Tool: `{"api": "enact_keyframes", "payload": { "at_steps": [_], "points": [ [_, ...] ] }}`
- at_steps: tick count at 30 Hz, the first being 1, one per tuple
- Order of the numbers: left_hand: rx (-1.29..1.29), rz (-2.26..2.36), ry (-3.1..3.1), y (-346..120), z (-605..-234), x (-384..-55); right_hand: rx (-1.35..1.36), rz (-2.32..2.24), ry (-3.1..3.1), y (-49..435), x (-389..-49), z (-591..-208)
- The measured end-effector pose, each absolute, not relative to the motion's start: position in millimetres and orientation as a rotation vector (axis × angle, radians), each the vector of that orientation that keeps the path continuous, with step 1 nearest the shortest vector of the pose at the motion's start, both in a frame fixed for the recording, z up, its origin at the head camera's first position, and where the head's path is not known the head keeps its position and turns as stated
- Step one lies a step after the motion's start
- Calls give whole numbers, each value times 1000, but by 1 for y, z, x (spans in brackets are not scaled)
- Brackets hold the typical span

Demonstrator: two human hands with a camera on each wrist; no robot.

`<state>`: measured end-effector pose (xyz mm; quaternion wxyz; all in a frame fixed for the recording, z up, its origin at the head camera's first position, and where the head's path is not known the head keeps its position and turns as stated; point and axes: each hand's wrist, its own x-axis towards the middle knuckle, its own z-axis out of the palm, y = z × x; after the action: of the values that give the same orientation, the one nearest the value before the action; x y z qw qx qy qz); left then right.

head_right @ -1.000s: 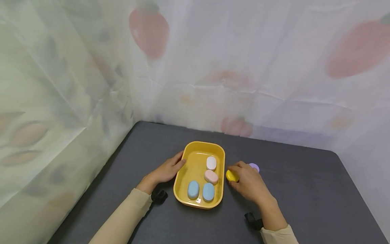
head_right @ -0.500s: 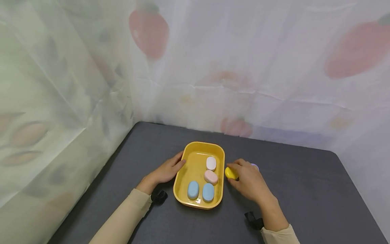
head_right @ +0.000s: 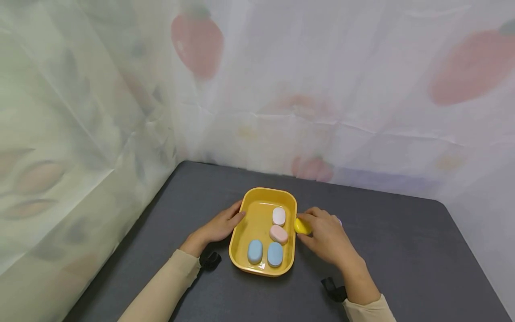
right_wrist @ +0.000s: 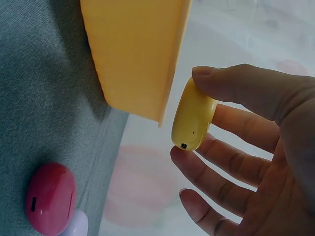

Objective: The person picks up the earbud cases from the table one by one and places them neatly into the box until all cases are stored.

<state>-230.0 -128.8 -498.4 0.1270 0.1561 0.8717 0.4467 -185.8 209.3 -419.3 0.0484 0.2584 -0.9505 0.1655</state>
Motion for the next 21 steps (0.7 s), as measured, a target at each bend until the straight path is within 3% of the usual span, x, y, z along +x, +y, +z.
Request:
{"api": "enact_keyframes", "payload": {
  "at_steps": [21],
  "points": [
    [454, 1291, 2550, -129, -500, -230, 876, 535, -2846, 188, -183, -413]
  ]
}}
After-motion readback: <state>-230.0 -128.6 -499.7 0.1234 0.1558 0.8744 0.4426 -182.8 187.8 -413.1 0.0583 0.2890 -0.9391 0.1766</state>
